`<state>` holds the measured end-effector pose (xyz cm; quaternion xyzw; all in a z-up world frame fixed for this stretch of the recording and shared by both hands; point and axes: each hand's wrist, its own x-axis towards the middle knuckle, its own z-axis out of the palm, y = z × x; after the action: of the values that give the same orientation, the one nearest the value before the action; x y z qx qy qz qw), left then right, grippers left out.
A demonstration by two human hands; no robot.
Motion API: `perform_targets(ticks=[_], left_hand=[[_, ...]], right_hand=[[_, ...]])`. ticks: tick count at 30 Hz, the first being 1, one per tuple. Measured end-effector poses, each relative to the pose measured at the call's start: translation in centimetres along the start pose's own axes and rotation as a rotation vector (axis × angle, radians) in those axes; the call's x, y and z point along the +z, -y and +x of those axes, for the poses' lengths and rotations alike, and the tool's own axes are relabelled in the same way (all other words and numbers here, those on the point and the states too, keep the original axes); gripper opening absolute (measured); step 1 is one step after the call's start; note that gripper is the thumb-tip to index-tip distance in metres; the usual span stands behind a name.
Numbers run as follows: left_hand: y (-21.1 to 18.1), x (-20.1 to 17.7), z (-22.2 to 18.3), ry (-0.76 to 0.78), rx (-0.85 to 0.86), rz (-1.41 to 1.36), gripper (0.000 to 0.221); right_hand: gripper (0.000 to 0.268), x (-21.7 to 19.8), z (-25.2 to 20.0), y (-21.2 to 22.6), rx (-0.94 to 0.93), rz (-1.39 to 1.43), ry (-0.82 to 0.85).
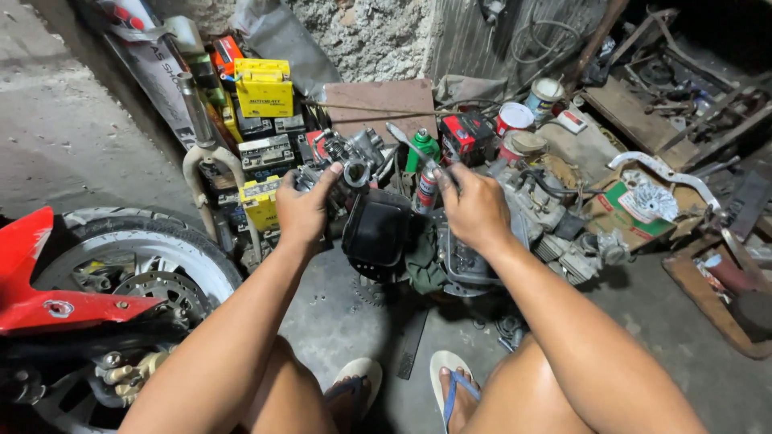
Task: Disassembling and cleaning a motorcycle carburetor using a screwdriver and a rag in a workshop environment.
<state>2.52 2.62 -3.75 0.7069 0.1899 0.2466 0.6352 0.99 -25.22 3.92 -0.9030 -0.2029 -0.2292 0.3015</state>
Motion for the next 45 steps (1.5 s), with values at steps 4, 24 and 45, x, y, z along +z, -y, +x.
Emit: perform_targets(ticks=[4,24,45], left_hand=[[-0.6,0.4,-0.3,0.003,-0.087,-0.062,0.056],[-0.6,0.3,0.8,0.023,-0.317,-0.409,0.058],[-4.8,3.0,-2.2,0.04,-0.402,-0.627,0.048]], right_hand=[[0.025,1.1,0.1,0.5,-0.07,0.042,0.068],[0.031,1.9,0.7,-0.7,-0.085,0.011,0.03],[0.027,-0.6,-0.9,-0.2,-0.022,0.111,0.049]])
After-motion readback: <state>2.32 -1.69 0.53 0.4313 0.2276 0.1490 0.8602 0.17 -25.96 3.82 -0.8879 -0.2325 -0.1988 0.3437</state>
